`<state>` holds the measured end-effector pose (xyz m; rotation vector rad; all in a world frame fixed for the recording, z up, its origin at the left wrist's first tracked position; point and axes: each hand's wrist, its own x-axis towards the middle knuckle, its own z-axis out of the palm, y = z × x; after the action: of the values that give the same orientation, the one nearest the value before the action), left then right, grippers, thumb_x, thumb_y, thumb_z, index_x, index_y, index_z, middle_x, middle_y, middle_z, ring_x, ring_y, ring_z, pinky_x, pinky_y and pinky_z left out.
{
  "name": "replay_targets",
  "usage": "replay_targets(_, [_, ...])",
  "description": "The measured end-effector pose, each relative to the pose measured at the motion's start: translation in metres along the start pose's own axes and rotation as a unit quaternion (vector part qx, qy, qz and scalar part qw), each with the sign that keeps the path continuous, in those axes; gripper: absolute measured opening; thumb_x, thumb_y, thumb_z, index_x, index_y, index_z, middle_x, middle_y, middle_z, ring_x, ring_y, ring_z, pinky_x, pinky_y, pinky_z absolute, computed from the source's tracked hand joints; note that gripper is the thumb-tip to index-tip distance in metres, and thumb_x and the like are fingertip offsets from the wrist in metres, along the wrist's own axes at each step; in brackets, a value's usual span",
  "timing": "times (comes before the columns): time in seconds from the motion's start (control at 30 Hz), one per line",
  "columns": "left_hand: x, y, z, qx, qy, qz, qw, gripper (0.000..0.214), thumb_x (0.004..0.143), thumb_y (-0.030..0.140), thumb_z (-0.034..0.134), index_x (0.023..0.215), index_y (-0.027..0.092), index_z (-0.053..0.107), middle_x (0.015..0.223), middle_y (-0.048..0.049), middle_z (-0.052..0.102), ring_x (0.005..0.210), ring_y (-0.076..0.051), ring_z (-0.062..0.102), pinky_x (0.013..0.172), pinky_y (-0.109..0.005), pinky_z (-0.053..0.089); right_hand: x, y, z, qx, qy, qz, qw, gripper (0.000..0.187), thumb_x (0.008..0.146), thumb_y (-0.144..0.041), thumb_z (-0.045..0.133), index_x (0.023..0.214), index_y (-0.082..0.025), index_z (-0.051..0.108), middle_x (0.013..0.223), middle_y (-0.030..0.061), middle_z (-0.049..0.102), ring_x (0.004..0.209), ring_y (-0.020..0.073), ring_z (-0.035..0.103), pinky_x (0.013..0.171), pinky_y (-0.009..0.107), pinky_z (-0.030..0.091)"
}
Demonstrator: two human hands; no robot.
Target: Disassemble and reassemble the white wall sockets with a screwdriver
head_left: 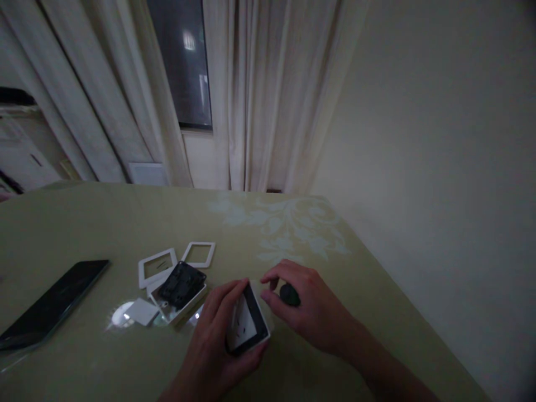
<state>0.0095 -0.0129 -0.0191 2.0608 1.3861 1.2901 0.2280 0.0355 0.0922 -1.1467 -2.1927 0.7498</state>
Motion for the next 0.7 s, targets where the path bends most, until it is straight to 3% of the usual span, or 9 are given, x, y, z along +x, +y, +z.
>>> replay_targets(0.1, [-0.006,-0.001,0.006,-0.172,0.028,-0.14,0.975,0.065,0.101,0.057,0.061,0.161,0.035,0.049,0.149,-0.0102,0.068,0.136,-0.039,0.066,0.108,-0.055,0.059,0.0,0.003,0.013,0.024,-0.077,0.029,0.996,0.069,0.082,-0.05,0.091,0.141,-0.024,0.067,0.137,0.0099,0.072,0.123,0.0288,0.069,0.107,0.041,0.052])
replay_targets(0.2, [-0.011,0.001,0.014,-0.341,0.045,-0.261,0.902,0.077,0.103,0.074,0.032,0.161,0.027,0.054,0.136,-0.0122,0.078,0.121,-0.039,0.075,0.096,-0.055,0.064,-0.005,0.0,0.032,0.043,-0.124,0.048,0.99,0.097,0.067,-0.059,0.099,0.149,-0.028,0.059,0.143,0.0092,0.07,0.123,0.0315,0.069,0.105,0.043,0.055])
replay_targets(0.27, [-0.012,0.005,0.019,-0.39,0.046,-0.302,0.869,0.087,0.097,0.082,0.036,0.159,0.025,0.057,0.132,-0.0125,0.08,0.113,-0.039,0.079,0.09,-0.052,0.066,-0.008,-0.004,0.043,0.044,-0.136,0.071,0.987,0.106,0.065,-0.062,0.099,0.154,-0.027,0.053,0.144,0.0112,0.07,0.121,0.0332,0.071,0.104,0.045,0.056])
replay_targets(0.37, [-0.011,0.014,0.024,-0.433,0.046,-0.316,0.843,0.088,0.094,0.085,0.042,0.156,0.026,0.06,0.128,-0.0122,0.083,0.108,-0.038,0.08,0.09,-0.051,0.065,-0.011,-0.009,0.049,0.032,-0.137,0.103,0.985,0.126,0.068,-0.065,0.095,0.169,-0.021,0.033,0.16,0.0195,0.057,0.138,0.0392,0.062,0.114,0.05,0.051])
replay_targets(0.43, [-0.008,0.019,0.026,-0.455,0.043,-0.306,0.836,0.086,0.095,0.085,0.039,0.153,0.027,0.063,0.124,-0.0114,0.084,0.109,-0.037,0.08,0.093,-0.051,0.064,-0.011,-0.01,0.05,0.018,-0.126,0.118,0.985,0.132,0.07,-0.063,0.093,0.173,-0.019,0.024,0.164,0.0215,0.052,0.143,0.0405,0.059,0.117,0.051,0.049])
replay_targets(0.5, [-0.006,0.021,0.027,-0.468,0.038,-0.302,0.83,0.086,0.095,0.088,0.037,0.146,0.026,0.069,0.119,-0.0113,0.085,0.107,-0.035,0.08,0.093,-0.049,0.064,-0.01,-0.009,0.05,-0.015,-0.119,0.114,0.986,0.126,0.072,-0.059,0.09,0.173,-0.018,0.026,0.161,0.0208,0.056,0.137,0.0401,0.064,0.113,0.05,0.052])
replay_targets(0.57, [-0.004,0.019,0.027,-0.491,0.035,-0.331,0.805,0.086,0.093,0.089,0.039,0.134,0.022,0.075,0.111,-0.013,0.086,0.103,-0.036,0.081,0.091,-0.049,0.065,-0.01,-0.007,0.051,-0.071,-0.133,0.081,0.985,0.119,0.075,-0.056,0.086,0.172,-0.019,0.029,0.162,0.0209,0.055,0.131,0.0406,0.067,0.111,0.051,0.055])
replay_targets(0.63, [-0.003,0.016,0.028,-0.536,0.042,-0.389,0.748,0.078,0.093,0.084,0.048,0.118,0.017,0.079,0.099,-0.0146,0.086,0.098,-0.038,0.082,0.087,-0.051,0.065,-0.011,-0.005,0.052,-0.122,-0.155,0.043,0.979,0.113,0.079,-0.056,0.082,0.172,-0.019,0.03,0.166,0.0215,0.049,0.133,0.0426,0.065,0.109,0.053,0.057])
replay_targets(0.7, [-0.003,0.015,0.03,-0.593,0.061,-0.446,0.668,0.058,0.095,0.07,0.062,0.104,0.015,0.079,0.088,-0.0137,0.084,0.094,-0.039,0.083,0.086,-0.051,0.065,-0.012,-0.004,0.05,-0.15,-0.17,0.024,0.974,0.113,0.079,-0.057,0.081,0.172,-0.019,0.031,0.168,0.0222,0.047,0.137,0.0453,0.062,0.108,0.055,0.057])
